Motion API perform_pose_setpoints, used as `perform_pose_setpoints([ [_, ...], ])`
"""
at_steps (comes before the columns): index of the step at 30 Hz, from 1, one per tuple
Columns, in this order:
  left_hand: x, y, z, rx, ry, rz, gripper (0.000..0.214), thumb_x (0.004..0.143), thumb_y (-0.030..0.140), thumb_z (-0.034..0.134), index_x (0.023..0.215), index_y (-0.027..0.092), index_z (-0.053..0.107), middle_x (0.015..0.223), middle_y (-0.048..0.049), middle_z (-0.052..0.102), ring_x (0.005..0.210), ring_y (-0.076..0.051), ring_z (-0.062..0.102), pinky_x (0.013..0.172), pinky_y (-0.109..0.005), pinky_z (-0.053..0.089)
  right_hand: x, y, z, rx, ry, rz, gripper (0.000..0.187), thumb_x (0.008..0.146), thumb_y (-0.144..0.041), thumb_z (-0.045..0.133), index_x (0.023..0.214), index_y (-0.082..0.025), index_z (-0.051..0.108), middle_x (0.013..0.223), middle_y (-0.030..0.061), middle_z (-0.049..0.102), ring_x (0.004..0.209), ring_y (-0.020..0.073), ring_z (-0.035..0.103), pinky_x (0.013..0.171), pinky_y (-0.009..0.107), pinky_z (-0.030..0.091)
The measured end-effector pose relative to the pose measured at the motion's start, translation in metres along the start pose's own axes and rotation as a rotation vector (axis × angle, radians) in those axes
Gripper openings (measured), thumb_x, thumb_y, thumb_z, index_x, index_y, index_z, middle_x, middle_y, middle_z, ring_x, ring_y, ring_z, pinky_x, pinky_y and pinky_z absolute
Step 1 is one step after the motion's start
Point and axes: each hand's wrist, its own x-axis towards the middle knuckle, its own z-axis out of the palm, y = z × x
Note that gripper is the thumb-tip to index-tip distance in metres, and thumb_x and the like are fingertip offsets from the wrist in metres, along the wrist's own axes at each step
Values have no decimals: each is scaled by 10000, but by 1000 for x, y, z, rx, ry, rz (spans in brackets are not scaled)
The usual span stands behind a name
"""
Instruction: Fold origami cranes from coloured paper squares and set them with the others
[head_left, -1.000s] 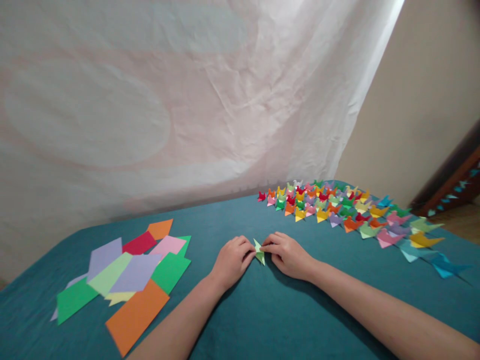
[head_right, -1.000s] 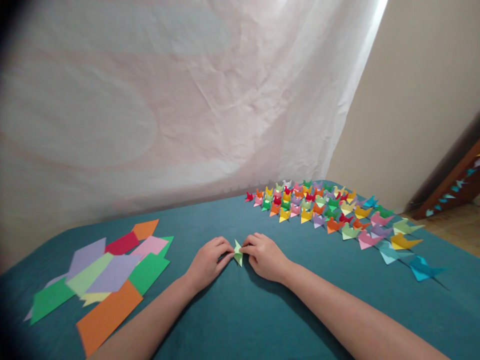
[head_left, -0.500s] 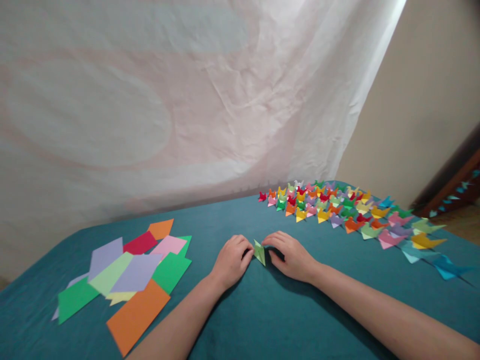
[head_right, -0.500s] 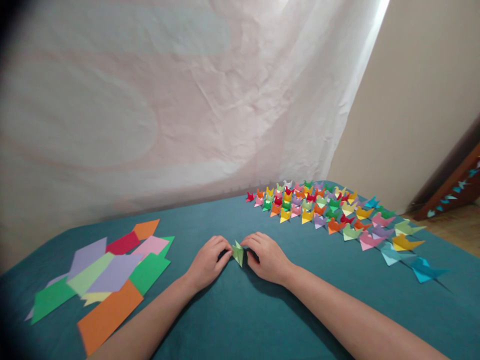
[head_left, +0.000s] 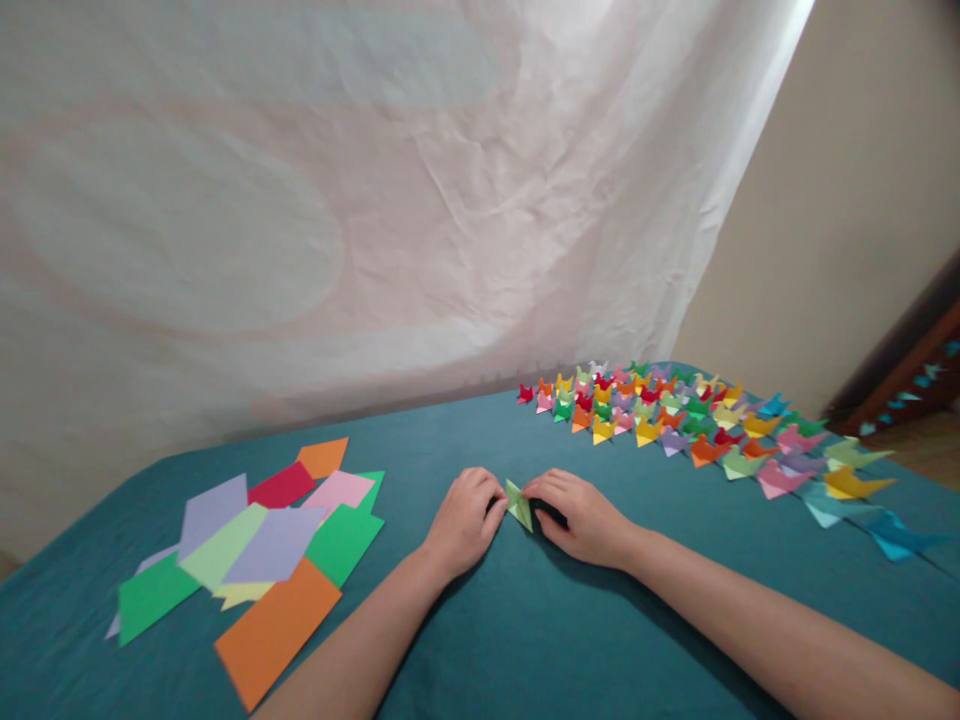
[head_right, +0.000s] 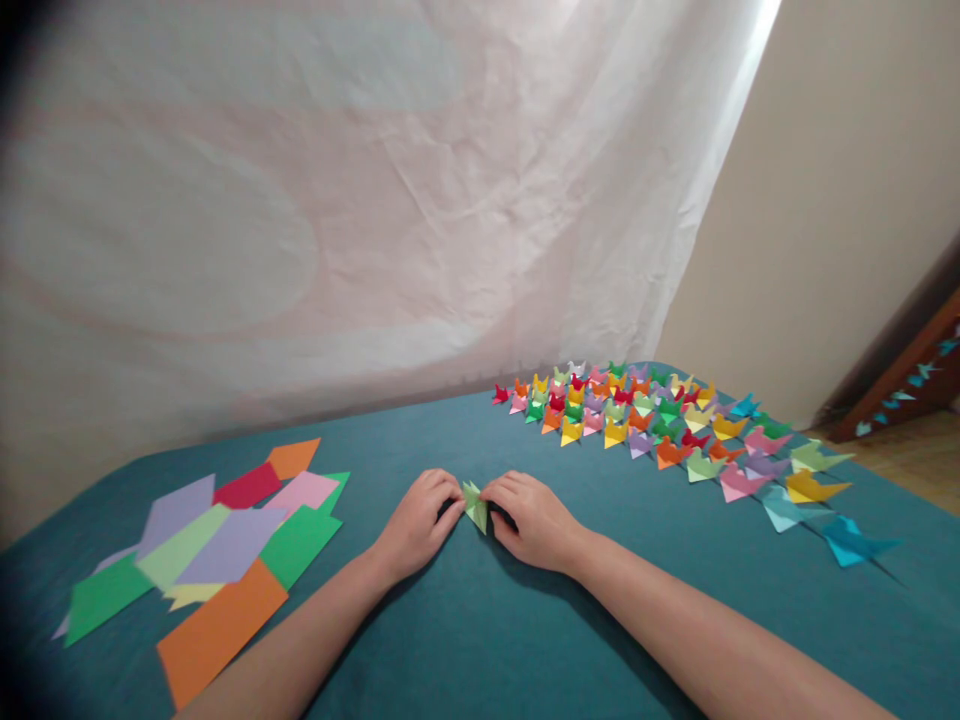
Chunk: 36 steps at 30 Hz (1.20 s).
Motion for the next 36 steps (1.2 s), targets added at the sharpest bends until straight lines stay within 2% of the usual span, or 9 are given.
perform_pose_setpoints([
  [7,-1,-3,2,23,19,-49,153,895,275,461,816,178,550,874,-42,541,869,-188,490,792,-332,404,1,2,2,-56,-24,-8,357,782,-71,494,1108,-184,584,998,72,638,921,194,544,831,351,434],
  [12,-1,0,0,31,26,-75,93,873,266,502,891,178,526,890,-38,542,862,-190,490,781,-331,414,2,1,1,-77,-23,-39,363,796,-71,486,1124,-185,590,993,81,634,915,194,539,817,349,433],
  [22,-3,12,-7,171,-13,72,146,905,214,446,922,188,588,953,-58,564,947,-202,503,827,-354,421,0,5,4,-92,-23,-52,388,806,-87,497,1165,-211,577,1003,82,623,918,202,534,797,360,442],
  [27,-8,20,-9,231,-42,152,204,918,225,421,1031,177,583,1018,-72,592,1064,-226,485,916,-393,405,0,6,5,-96,-39,-33,378,815,-92,491,1166,-207,574,1008,76,620,917,200,527,807,360,434],
  [36,-14,27,-10,311,-86,136,264,902,282,464,1118,161,557,1104,-88,599,1139,-255,463,978,-443,370,1,1,1,-126,-48,-26,357,838,-109,480,1168,-207,574,1024,83,612,938,198,519,811,353,427],
])
